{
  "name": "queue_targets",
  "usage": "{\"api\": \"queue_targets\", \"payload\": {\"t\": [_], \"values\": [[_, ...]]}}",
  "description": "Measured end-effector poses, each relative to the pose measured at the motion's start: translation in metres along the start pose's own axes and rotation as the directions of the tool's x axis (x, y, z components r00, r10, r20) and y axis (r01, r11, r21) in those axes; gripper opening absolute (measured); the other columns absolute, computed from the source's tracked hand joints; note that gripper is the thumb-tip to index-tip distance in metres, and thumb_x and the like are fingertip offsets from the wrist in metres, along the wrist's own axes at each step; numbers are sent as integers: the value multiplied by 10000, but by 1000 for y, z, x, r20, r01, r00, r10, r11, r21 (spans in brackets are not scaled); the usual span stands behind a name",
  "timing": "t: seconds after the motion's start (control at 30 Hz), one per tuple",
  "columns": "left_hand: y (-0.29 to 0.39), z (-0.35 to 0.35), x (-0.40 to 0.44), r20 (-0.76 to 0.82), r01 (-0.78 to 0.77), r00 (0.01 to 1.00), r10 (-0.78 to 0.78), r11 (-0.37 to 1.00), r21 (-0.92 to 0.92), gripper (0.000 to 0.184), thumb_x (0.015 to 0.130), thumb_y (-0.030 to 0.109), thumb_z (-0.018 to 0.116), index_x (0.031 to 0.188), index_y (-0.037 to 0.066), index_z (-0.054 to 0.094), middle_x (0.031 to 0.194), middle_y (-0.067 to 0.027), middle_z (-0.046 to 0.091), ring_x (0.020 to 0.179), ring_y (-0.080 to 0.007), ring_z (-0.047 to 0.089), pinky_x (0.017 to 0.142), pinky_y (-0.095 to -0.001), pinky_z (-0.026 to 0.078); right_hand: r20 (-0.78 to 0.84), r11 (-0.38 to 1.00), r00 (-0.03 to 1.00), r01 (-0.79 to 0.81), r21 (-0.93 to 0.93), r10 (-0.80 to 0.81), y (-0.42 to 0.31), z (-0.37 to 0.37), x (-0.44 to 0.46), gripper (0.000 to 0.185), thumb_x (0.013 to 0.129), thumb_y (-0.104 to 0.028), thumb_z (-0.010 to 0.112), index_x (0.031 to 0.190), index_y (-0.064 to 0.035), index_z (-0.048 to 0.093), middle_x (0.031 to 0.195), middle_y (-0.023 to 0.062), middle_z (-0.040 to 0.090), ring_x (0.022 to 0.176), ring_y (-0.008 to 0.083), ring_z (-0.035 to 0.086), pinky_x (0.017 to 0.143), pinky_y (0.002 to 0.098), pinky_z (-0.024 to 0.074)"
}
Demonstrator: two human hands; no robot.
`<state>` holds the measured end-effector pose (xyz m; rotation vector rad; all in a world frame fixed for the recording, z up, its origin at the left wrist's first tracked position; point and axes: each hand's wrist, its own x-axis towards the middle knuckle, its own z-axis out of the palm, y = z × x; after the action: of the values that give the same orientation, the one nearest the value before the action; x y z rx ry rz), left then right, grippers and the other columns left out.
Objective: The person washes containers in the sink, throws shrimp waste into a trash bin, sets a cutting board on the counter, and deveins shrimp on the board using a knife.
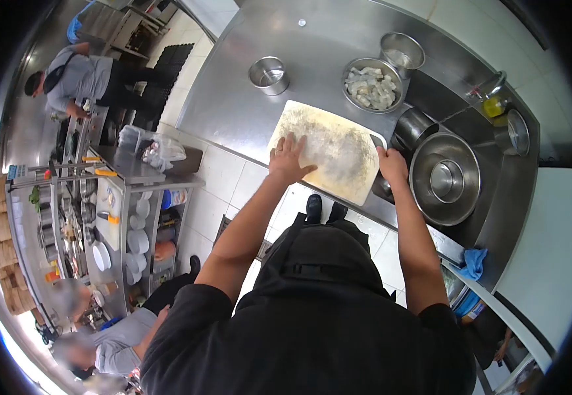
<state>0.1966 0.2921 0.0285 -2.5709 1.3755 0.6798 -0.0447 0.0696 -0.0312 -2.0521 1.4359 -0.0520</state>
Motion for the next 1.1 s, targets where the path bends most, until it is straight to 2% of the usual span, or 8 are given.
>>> {"api": "queue_targets", "payload": {"t": [0.07,0.1,0.2,0.3,0.43,0.8,1.0,1.1], "values": [[0,5,4,-19,-11,1000,11,1000,7,1060,845,735,672,1672,290,181,1732,-156,144,1587,-387,172,1249,-524,272,-182,976,978,67,-207,-106,-20,-6,-26,433,961,-371,672,1232,-33,674,1254,223,667,1085,460,640,911,512,530],[-1,8,4,-24,-11,1000,11,1000,7,1056,848,729,674,1673,295,177,1734,-152,139,1587,-386,171,1251,-520,271,-129,956,976,138,-260,-176,-26,-7,-30,562,915,-332,712,1402,-89,573,1410,178,568,1188,442,572,1006,506,490],[0,6,2,-9,9,1000,-9,1000,15,1045,855,711,682,1672,301,177,1737,-147,132,1587,-387,170,1256,-508,272,-152,822,824,491,-289,-546,-58,16,-44,640,918,-330,713,1487,-110,518,1502,173,502,1334,410,491,1143,540,383],[8,-5,2,20,21,1000,-21,1000,23,1045,851,694,697,1671,301,181,1737,-145,133,1587,-389,173,1257,-501,275,-43,720,739,640,-268,-672,-100,38,-47,677,957,-380,662,1556,-141,457,1632,151,366,1503,388,314,1239,598,206],[6,2,7,9,25,1000,-25,999,35,1052,846,683,709,1672,295,184,1735,-144,143,1586,-388,180,1253,-507,279,52,722,785,591,-361,-617,-104,70,-39,714,1000,-513,547,1610,-176,388,1703,121,263,1570,377,206,1265,615,73],[2,-1,3,80,37,996,-34,998,-42,1116,822,673,739,1683,287,142,1748,-137,99,1597,-398,111,1242,-563,237,38,661,752,602,-448,-658,-115,70,-51,707,1011,-461,554,1620,-160,357,1687,168,285,1560,390,230,1260,614,108],[-45,11,-18,-113,-73,993,43,958,-276,907,875,540,739,1628,243,331,1716,-161,203,1590,-362,174,1262,-567,199,21,636,727,613,-469,-686,-115,74,-55,721,1008,-422,572,1631,-155,325,1693,180,266,1561,405,220,1258,616,99],[-102,15,-48,-341,-22,934,-109,933,-358,775,888,421,741,1553,163,439,1625,-197,371,1508,-389,348,1257,-526,239,55,641,747,604,-473,-663,-115,74,-56,721,1004,-404,583,1629,-152,328,1703,175,240,1566,401,206,1260,615,103]]}}
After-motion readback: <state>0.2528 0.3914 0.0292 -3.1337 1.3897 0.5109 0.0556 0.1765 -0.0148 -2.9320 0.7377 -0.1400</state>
